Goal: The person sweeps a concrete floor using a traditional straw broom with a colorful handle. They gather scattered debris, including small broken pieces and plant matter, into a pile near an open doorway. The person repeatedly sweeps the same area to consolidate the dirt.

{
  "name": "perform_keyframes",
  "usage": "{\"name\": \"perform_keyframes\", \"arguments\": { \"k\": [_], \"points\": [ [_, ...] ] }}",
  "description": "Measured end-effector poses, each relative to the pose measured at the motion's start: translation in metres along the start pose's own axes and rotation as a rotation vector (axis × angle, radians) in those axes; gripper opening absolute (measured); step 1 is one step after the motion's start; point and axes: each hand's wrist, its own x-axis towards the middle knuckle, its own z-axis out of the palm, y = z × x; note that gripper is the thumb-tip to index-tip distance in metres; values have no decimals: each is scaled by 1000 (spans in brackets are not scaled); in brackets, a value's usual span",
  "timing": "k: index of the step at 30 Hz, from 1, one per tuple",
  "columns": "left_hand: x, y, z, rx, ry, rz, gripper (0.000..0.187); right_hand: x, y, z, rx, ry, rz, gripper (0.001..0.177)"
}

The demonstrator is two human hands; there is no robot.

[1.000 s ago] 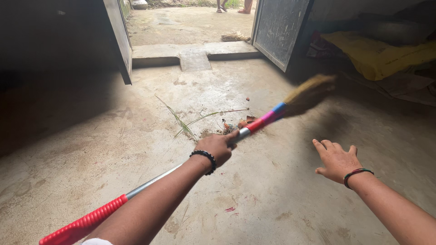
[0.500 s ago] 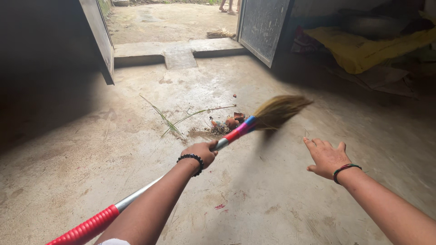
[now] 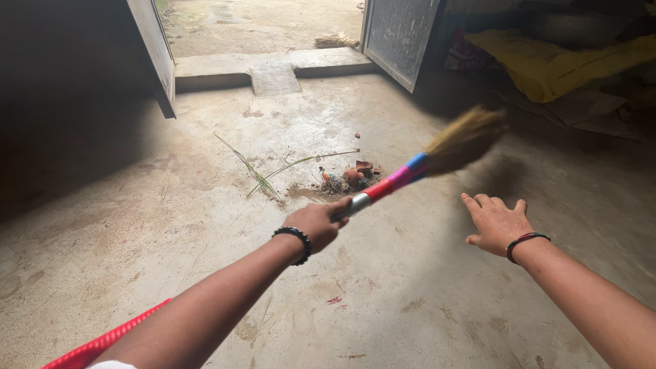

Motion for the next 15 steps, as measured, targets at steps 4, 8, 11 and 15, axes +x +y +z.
{"name": "perform_keyframes", "arguments": {
  "k": [4,8,11,15],
  "points": [
    [2,25,24,58,-59,136,50,-5,-11,-7,17,15,-26,94],
    [14,21,49,26,-121,114,50,-10,-12,-11,27,51,-50,95],
    [32,4,55,-59,-116,52,51,-9,-8,-6,1,54,-61,96],
    [45,-14,40,-61,-95,-22,53,-8,3,5,-32,35,-58,98]
  ]
}}
